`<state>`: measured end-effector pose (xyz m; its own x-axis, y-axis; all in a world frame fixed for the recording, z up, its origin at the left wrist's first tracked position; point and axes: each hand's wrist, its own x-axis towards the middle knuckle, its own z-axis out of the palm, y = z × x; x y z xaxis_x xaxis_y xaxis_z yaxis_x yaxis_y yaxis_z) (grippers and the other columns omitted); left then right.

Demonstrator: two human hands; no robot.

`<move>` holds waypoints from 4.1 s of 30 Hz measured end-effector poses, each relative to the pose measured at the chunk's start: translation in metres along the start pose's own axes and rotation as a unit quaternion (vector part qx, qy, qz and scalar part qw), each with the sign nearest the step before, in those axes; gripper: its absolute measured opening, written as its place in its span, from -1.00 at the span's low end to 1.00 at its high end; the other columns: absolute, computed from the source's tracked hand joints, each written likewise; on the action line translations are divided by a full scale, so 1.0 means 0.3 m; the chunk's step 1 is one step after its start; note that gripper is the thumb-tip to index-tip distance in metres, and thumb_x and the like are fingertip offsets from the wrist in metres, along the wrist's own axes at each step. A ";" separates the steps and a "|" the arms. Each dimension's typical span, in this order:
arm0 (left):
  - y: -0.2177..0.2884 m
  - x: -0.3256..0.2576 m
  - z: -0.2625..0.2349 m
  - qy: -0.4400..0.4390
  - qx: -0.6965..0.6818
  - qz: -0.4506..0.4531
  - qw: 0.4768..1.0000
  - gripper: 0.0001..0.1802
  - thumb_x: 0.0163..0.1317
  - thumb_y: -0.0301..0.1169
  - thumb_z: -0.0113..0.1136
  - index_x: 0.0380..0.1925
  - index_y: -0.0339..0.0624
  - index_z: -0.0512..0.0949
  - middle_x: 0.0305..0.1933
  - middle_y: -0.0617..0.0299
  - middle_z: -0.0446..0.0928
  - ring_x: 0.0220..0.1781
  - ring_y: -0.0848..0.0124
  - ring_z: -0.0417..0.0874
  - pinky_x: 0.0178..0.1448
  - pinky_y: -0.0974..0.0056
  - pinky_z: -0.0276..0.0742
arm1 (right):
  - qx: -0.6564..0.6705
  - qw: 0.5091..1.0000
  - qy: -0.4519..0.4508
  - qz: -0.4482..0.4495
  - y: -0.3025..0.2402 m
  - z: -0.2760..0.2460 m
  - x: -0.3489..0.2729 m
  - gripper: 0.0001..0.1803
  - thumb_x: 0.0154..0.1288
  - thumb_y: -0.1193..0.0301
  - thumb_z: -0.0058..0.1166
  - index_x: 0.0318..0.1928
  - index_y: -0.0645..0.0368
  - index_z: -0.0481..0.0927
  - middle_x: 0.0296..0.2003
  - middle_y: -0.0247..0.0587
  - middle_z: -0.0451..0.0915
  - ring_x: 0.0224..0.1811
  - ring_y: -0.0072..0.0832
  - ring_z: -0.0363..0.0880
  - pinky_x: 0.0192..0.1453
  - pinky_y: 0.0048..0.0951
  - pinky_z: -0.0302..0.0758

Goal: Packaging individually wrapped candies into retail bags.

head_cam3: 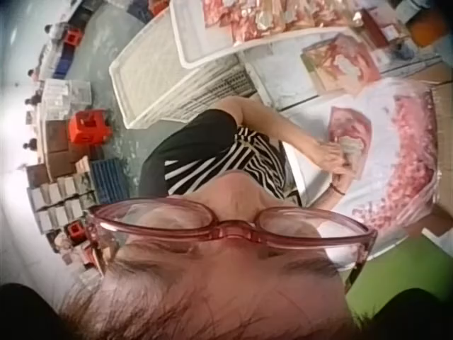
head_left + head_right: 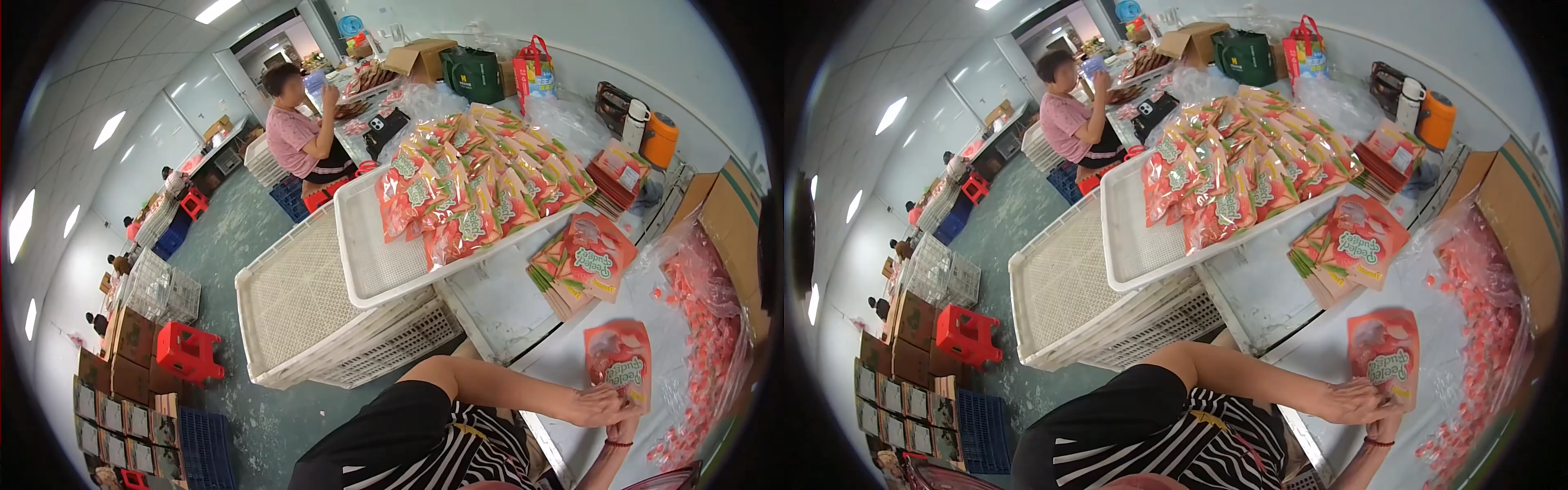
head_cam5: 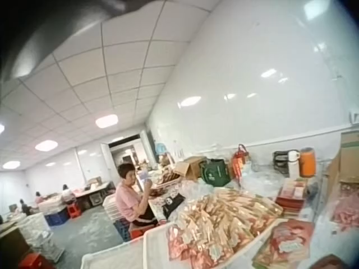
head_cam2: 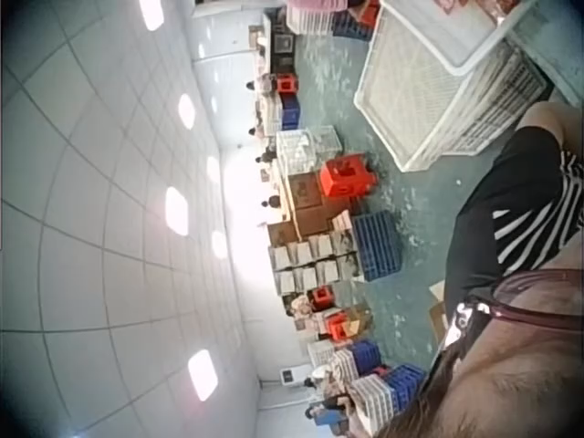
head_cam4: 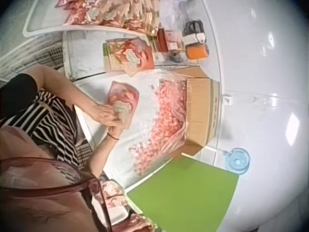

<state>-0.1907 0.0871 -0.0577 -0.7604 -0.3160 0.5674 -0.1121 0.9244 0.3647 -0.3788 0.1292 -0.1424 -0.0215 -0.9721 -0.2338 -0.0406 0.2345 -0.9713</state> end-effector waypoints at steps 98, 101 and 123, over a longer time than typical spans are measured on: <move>-0.100 -0.287 -0.533 0.160 -0.058 -0.384 0.908 0.15 -0.27 -0.61 0.47 0.34 -0.26 -0.05 0.21 0.00 0.30 0.20 0.21 0.40 0.28 0.19 0.36 | 0.217 0.913 0.332 -0.092 -0.169 -0.225 0.071 -0.61 0.46 0.23 -0.27 0.03 0.28 0.44 -0.05 -0.14 0.53 0.03 -0.34 0.51 0.12 -0.29 0.44; -0.095 -0.287 -0.542 0.167 -0.048 -0.375 0.911 0.15 -0.27 -0.59 0.48 0.33 -0.26 -0.04 0.20 0.00 0.32 0.20 0.23 0.41 0.28 0.20 0.35 | -0.124 0.951 0.284 0.013 -0.315 -0.116 0.149 -0.59 0.45 0.26 -0.25 0.12 0.28 0.40 -0.02 -0.08 0.54 0.04 -0.28 0.52 0.14 -0.35 0.42; -0.108 -0.306 -0.532 0.159 -0.052 -0.377 0.911 0.07 -0.24 -0.60 0.45 0.31 -0.26 0.04 0.23 0.01 0.28 0.20 0.21 0.40 0.25 0.18 0.38 | -0.393 0.833 0.360 -0.148 -0.195 -0.232 0.297 -0.71 0.33 0.36 -0.11 -0.03 0.20 0.53 -0.11 -0.05 0.59 -0.04 -0.21 0.57 0.03 -0.32 0.48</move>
<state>-0.0153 0.0519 -0.0037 -0.2664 -0.9138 0.3065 -0.4511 0.3992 0.7982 -0.4480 0.0298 -0.1034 -0.4755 -0.7966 0.3733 -0.7867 0.1952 -0.5856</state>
